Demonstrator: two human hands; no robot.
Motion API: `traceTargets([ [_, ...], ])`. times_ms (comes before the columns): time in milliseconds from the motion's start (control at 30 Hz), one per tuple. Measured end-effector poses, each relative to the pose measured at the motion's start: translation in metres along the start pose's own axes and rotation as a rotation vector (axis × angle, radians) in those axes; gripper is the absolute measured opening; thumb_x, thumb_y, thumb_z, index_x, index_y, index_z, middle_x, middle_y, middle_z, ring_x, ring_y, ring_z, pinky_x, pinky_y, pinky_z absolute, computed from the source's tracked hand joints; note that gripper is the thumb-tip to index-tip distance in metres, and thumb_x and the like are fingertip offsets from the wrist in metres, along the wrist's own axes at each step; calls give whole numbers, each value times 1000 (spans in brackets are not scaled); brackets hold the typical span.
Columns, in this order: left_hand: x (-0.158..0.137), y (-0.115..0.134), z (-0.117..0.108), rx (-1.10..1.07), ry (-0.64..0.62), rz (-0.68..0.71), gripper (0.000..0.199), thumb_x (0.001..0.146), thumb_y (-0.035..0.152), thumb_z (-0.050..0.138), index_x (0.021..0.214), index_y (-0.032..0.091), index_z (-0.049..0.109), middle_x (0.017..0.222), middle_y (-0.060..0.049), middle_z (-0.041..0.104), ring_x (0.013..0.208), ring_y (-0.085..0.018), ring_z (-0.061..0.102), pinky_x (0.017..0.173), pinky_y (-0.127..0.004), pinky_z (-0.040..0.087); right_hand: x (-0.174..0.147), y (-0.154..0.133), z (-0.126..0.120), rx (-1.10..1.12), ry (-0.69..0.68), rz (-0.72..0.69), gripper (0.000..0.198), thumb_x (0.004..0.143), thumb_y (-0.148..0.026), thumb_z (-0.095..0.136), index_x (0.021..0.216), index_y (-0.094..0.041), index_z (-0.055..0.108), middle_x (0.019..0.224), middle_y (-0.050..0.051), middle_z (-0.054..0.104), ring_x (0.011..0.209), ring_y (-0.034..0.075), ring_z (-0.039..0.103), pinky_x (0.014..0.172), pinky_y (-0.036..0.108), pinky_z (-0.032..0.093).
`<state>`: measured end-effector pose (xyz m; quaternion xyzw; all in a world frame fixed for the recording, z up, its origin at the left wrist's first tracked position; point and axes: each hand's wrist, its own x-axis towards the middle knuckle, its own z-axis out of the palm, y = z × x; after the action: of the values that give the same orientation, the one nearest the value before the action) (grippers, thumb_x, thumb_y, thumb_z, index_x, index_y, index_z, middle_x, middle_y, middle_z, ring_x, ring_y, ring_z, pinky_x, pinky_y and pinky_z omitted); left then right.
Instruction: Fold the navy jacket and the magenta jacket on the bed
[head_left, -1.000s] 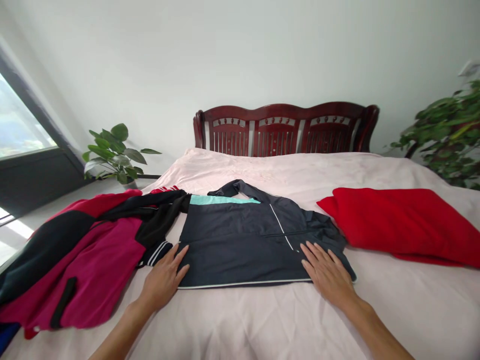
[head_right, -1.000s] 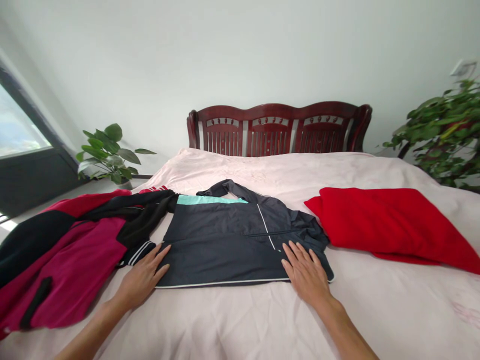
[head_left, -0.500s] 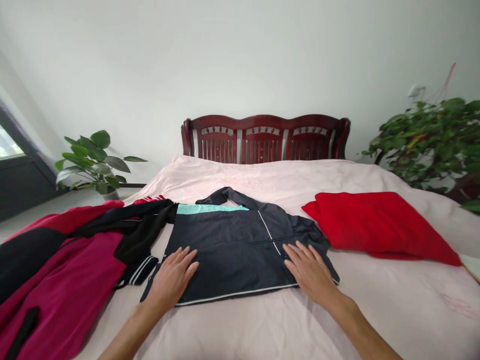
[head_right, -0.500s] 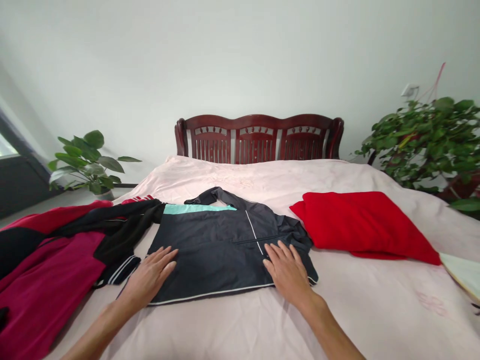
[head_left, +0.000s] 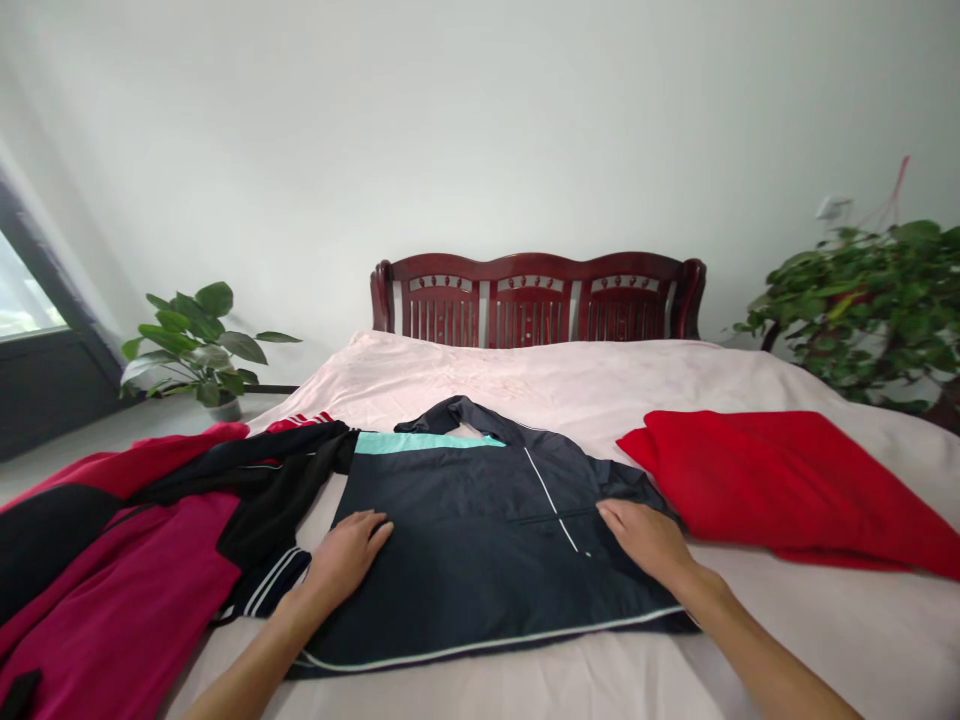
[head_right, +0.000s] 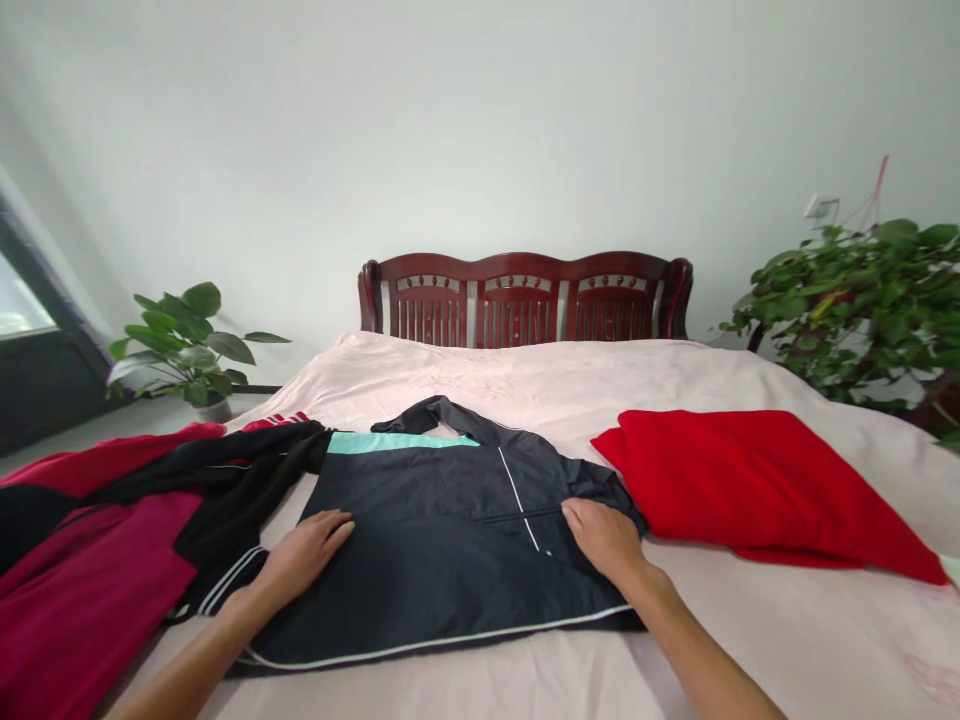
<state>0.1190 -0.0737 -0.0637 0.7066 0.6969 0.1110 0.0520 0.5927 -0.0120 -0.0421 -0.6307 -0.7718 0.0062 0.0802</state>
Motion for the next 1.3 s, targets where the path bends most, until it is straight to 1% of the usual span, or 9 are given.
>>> traceTargets([
  [167, 64, -25, -29, 21, 50, -70, 39, 92, 30, 43, 120, 17, 68, 126, -10, 68, 118, -24, 62, 104, -34, 45, 76, -7, -3, 116, 60, 47, 39, 96, -29, 39, 124, -23, 65, 127, 6, 68, 115, 22, 63, 92, 31, 47],
  [367, 127, -41, -35, 130, 81, -2, 44, 89, 16, 40, 128, 15, 60, 138, -13, 59, 129, -23, 53, 110, -37, 38, 147, -22, 12, 56, 80, 66, 45, 92, -24, 45, 134, -16, 57, 136, 14, 59, 123, 24, 55, 102, 34, 40],
  [467, 149, -45, -31, 190, 36, 29, 52, 84, 15, 50, 135, 19, 55, 148, -14, 49, 140, -27, 41, 114, -44, 32, 169, -27, 20, 28, 56, 88, 49, 91, -34, 51, 137, -19, 53, 135, 16, 59, 122, 26, 55, 100, 37, 41],
  [600, 168, -49, -27, 259, -56, 35, 81, 69, 16, 68, 146, 22, 43, 155, -19, 38, 147, -38, 24, 114, -59, 20, 189, -31, 30, 16, 28, 120, 56, 89, -48, 54, 137, -19, 51, 131, 18, 60, 122, 29, 54, 99, 40, 40],
  [767, 180, -49, -35, 311, -110, 65, 86, 63, 22, 74, 144, 24, 45, 135, -16, 58, 133, -38, 44, 108, -59, 27, 200, -39, 37, 49, -15, 185, 59, 85, -55, 59, 129, -15, 57, 116, 20, 64, 110, 31, 60, 90, 42, 44],
  [900, 178, -38, -49, 314, -52, 135, 48, 73, 22, 64, 121, 22, 63, 113, -11, 66, 113, -30, 55, 97, -42, 40, 202, -42, 29, 108, -18, 176, 46, 88, -52, 61, 119, -18, 62, 115, 15, 64, 102, 27, 61, 86, 40, 48],
  [1000, 158, -28, -61, 293, 3, 186, 24, 83, 18, 50, 101, 22, 66, 101, -7, 66, 102, -25, 57, 91, -37, 41, 196, -33, 17, 158, -1, 115, 37, 92, -44, 57, 117, -18, 63, 114, 9, 65, 102, 23, 61, 89, 38, 48],
  [1133, 104, -29, -60, 310, 87, 316, 24, 87, 14, 42, 96, 22, 63, 95, -7, 63, 93, -24, 55, 85, -36, 41, 166, -12, 7, 208, -9, 31, 33, 91, -31, 45, 112, -19, 68, 105, 6, 70, 102, 22, 61, 83, 28, 45],
  [1300, 47, -44, -28, 331, -5, 334, 36, 89, 8, 32, 99, 23, 63, 94, -6, 64, 87, -23, 57, 82, -35, 42, 115, 1, 9, 167, -82, -8, 23, 76, -23, 49, 84, -20, 70, 87, 2, 72, 84, 20, 63, 71, 27, 40],
])
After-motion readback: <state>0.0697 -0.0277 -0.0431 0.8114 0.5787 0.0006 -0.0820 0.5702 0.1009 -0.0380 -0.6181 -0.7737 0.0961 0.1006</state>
